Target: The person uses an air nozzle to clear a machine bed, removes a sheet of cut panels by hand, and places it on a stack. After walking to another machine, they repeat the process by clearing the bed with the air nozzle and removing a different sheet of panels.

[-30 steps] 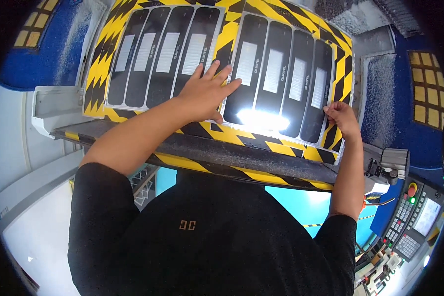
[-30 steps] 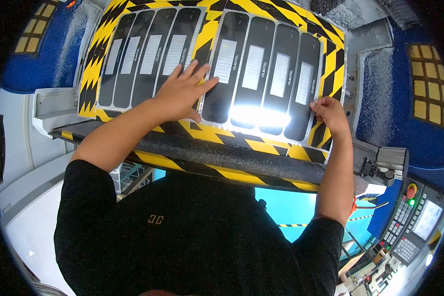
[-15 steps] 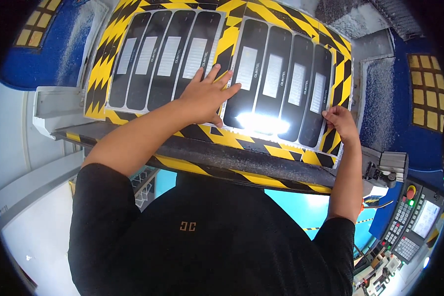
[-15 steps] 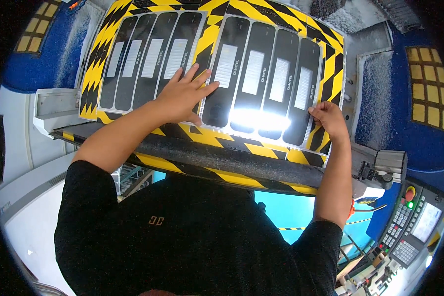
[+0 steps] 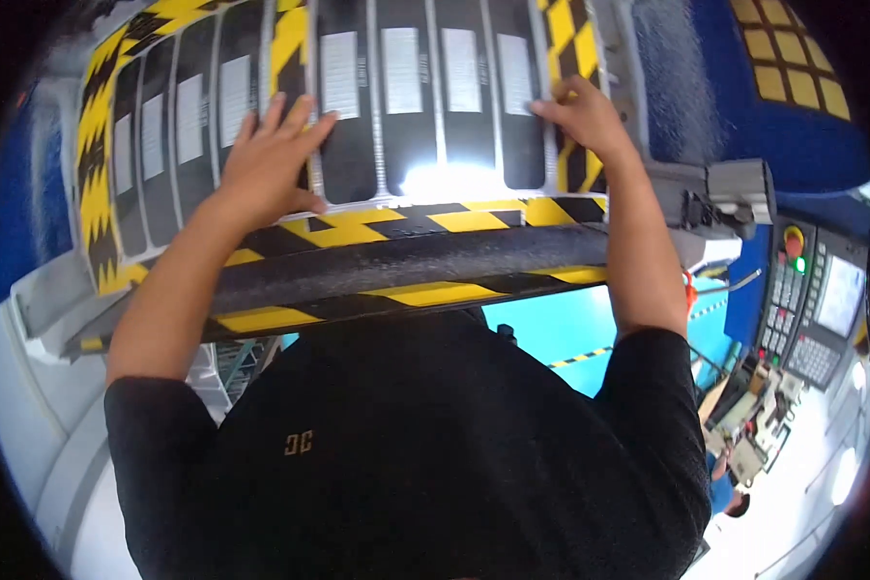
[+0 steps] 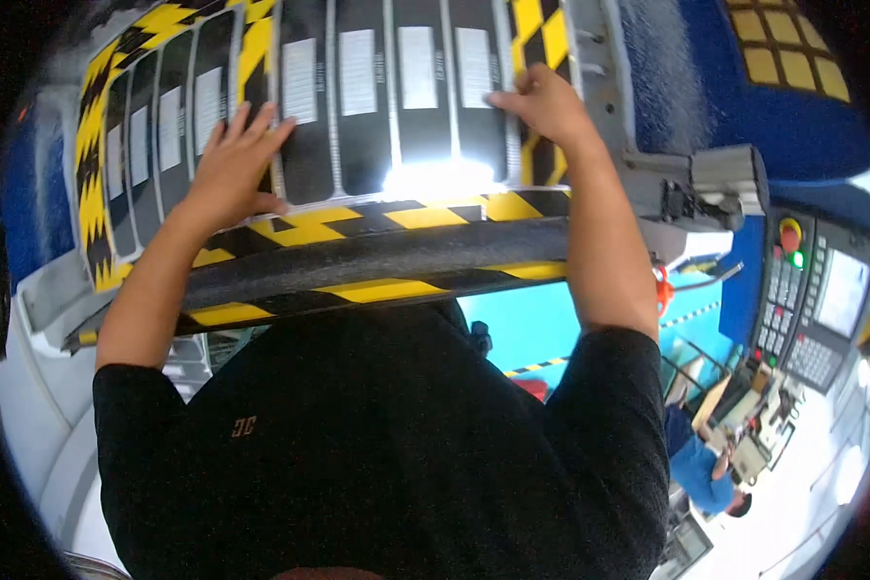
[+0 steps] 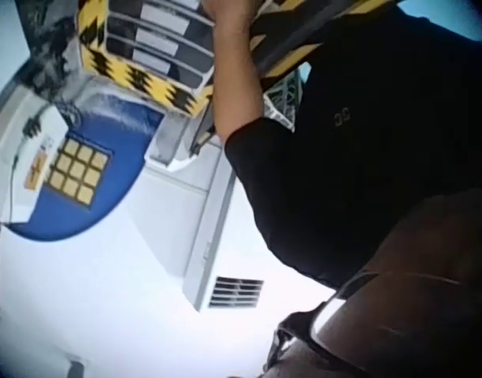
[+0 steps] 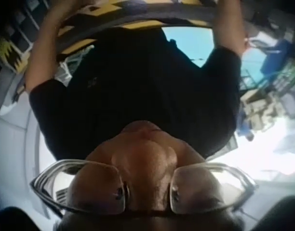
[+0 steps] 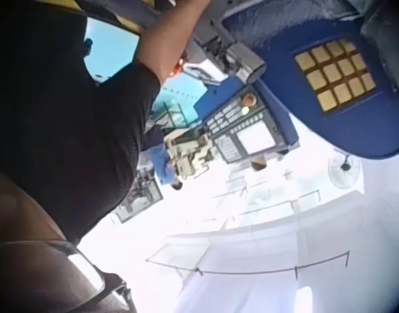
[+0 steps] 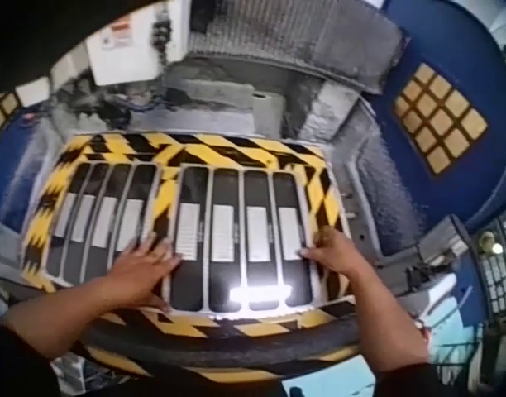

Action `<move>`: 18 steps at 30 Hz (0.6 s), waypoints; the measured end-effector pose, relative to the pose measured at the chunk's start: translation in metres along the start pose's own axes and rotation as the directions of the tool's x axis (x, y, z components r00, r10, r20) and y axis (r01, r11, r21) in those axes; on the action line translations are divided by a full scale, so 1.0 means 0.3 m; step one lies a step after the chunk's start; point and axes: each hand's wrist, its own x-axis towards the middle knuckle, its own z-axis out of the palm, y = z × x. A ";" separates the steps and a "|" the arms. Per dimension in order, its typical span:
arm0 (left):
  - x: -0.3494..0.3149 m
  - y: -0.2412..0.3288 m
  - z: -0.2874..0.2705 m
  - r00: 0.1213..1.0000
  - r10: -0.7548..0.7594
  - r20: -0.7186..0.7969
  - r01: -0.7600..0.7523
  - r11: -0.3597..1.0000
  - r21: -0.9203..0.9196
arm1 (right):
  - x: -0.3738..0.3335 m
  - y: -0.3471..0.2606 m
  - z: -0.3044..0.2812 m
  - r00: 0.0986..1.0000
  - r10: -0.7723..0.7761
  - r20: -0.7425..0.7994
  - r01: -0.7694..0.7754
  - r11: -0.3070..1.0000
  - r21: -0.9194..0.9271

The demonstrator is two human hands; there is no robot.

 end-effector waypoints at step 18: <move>0.004 0.019 -0.003 0.999 -0.031 0.025 0.030 0.999 0.037 | -0.048 -0.081 0.026 0.999 0.053 0.002 -0.052 0.983 -0.177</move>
